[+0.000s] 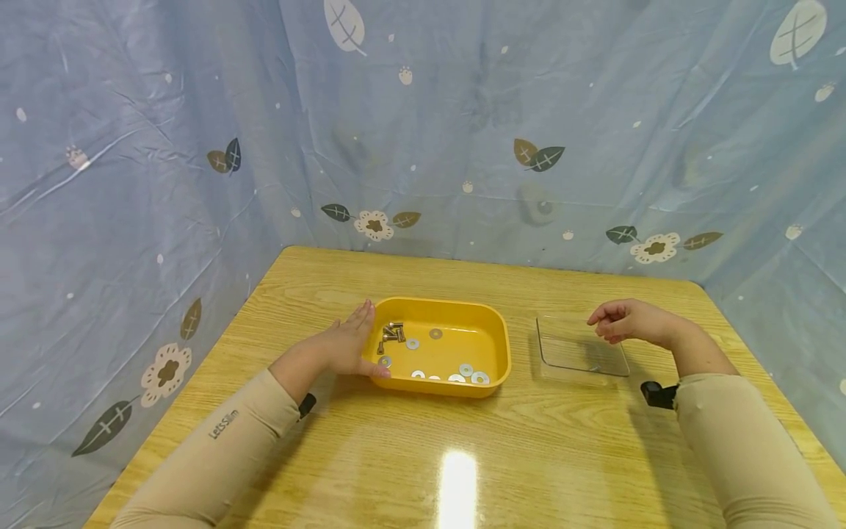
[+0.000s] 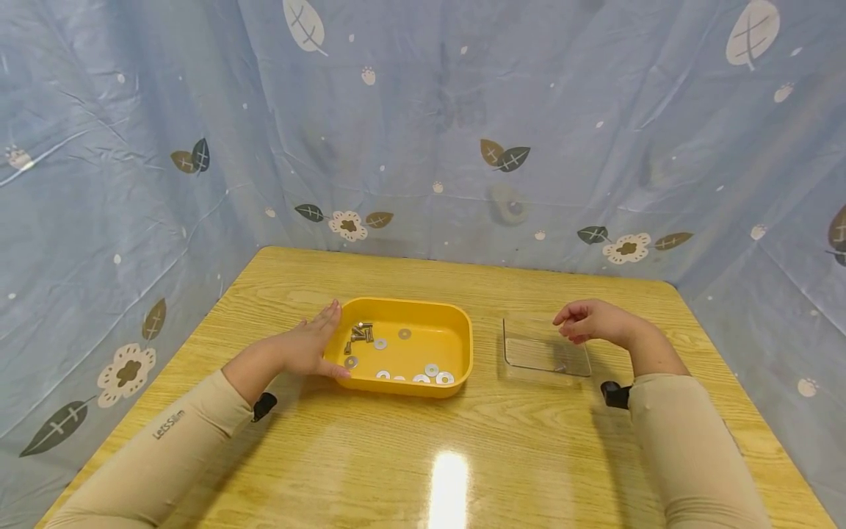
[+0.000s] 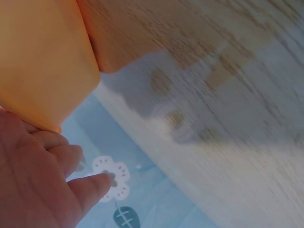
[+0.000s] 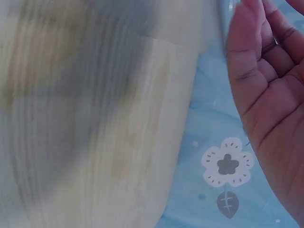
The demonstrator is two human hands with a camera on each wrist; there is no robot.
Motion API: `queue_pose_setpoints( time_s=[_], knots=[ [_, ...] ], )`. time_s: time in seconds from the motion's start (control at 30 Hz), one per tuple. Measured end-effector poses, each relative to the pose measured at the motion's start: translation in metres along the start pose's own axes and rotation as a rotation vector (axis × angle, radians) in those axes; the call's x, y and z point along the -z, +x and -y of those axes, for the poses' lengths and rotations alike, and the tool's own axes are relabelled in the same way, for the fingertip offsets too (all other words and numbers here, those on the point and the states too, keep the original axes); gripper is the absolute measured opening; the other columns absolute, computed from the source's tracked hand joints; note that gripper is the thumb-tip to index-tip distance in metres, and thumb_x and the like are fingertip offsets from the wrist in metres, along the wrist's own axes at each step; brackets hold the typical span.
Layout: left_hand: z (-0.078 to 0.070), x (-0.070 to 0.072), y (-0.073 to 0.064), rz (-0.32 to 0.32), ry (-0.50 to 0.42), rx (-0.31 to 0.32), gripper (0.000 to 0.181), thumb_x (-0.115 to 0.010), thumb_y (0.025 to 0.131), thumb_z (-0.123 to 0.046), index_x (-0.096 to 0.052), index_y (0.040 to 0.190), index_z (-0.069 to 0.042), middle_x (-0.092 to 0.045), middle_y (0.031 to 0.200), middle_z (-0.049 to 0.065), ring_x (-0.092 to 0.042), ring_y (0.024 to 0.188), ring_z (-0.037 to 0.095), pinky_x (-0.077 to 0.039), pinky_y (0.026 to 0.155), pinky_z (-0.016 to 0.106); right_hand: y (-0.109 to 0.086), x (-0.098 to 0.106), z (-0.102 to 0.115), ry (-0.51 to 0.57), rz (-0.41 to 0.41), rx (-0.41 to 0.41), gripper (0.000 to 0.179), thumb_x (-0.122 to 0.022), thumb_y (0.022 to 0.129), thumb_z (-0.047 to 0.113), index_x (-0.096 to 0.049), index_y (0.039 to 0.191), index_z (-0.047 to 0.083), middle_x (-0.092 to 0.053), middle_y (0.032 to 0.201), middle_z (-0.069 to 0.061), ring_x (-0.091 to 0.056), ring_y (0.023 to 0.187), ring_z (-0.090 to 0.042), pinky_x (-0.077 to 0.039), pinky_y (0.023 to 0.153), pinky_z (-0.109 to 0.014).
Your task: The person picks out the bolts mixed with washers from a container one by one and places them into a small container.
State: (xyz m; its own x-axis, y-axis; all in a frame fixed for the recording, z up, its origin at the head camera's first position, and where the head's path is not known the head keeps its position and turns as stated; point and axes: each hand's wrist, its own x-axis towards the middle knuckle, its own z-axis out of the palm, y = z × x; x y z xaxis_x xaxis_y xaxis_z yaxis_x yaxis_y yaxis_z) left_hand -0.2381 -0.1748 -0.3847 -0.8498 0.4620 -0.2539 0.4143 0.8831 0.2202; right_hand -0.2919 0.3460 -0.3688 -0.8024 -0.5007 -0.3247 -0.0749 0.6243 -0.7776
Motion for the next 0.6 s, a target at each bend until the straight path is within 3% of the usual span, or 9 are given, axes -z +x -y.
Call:
queue_pose_setpoints(
  time_s=[0.33, 0.6],
  knots=[
    [-0.002, 0.004, 0.0, 0.009, 0.001, 0.009, 0.126, -0.053, 0.066, -0.077, 0.005, 0.144, 0.004, 0.013, 0.15, 0.019, 0.005, 0.139, 0.031, -0.011, 0.105, 0.058, 0.015, 0.005, 0.041, -0.022, -0.033, 0.065, 0.036, -0.059, 0.09, 0.02, -0.051, 0.117, -0.002, -0.055, 0.1, -0.014, -0.056, 0.093, -0.018, -0.046, 0.085, -0.04],
    [-0.002, 0.002, 0.002, 0.023, -0.007, 0.02, 0.124, -0.054, 0.068, -0.075, 0.008, 0.144, 0.002, 0.016, 0.149, 0.017, 0.006, 0.139, 0.029, -0.011, 0.107, 0.056, 0.029, 0.005, 0.064, -0.047, -0.053, 0.095, 0.037, -0.059, 0.09, 0.022, -0.051, 0.119, 0.001, -0.055, 0.098, -0.01, -0.055, 0.095, -0.02, -0.044, 0.086, -0.038]
  ],
)
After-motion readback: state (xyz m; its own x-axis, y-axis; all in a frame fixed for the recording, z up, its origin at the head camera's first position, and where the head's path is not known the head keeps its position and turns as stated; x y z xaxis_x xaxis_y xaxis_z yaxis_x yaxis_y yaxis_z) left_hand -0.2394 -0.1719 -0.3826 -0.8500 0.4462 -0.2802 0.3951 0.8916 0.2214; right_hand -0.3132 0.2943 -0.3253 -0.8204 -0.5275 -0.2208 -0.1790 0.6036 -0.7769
